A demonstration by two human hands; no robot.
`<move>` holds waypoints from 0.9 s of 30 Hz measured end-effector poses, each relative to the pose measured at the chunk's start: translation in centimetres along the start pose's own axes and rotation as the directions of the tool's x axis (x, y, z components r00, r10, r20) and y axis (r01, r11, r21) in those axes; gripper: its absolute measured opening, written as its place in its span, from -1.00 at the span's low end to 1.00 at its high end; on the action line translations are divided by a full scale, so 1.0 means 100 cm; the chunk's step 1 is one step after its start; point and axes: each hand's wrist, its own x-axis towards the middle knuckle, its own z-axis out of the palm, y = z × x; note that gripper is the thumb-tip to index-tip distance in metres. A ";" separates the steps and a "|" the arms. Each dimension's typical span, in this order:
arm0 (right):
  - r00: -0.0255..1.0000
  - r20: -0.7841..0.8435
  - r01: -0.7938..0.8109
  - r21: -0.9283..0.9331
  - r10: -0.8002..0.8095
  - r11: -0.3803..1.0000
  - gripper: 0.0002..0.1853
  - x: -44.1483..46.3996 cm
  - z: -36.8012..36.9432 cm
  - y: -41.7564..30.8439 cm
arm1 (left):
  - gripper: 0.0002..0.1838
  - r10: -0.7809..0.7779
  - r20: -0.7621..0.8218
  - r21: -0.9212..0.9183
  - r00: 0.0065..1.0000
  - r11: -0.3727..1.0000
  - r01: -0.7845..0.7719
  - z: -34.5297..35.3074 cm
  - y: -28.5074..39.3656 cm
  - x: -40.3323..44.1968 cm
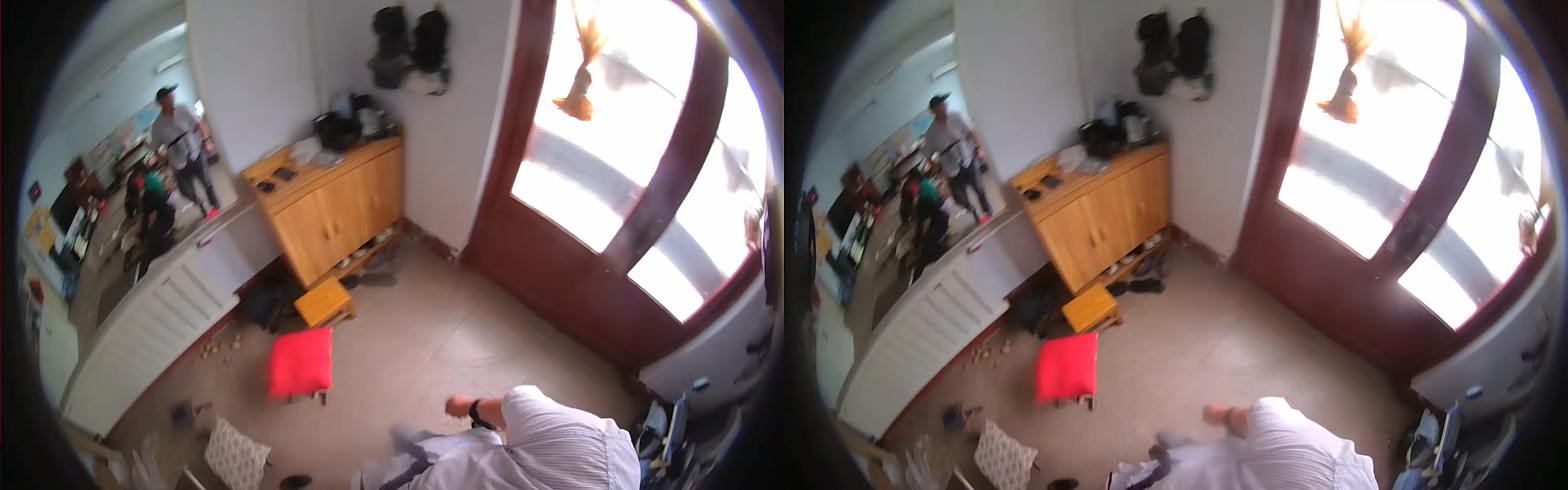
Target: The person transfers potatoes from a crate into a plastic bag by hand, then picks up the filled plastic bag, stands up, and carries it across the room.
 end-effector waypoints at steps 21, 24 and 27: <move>0.871 0.311 0.471 -0.313 -0.380 0.824 -0.79 0.078 0.026 -0.477 | -0.70 -0.464 -0.561 -0.602 0.686 0.797 0.047 -0.322 -0.117 -0.092; 0.932 0.238 0.321 -0.190 -0.273 0.928 -0.72 0.060 0.038 -0.572 | -0.68 -0.501 -0.560 -0.650 0.660 0.760 0.025 -0.359 -0.126 -0.093; 0.906 0.236 0.404 -0.240 -0.351 0.883 -0.69 0.078 0.035 -0.638 | -0.68 -0.490 -0.611 -0.679 0.621 0.729 -0.093 -0.393 -0.115 -0.078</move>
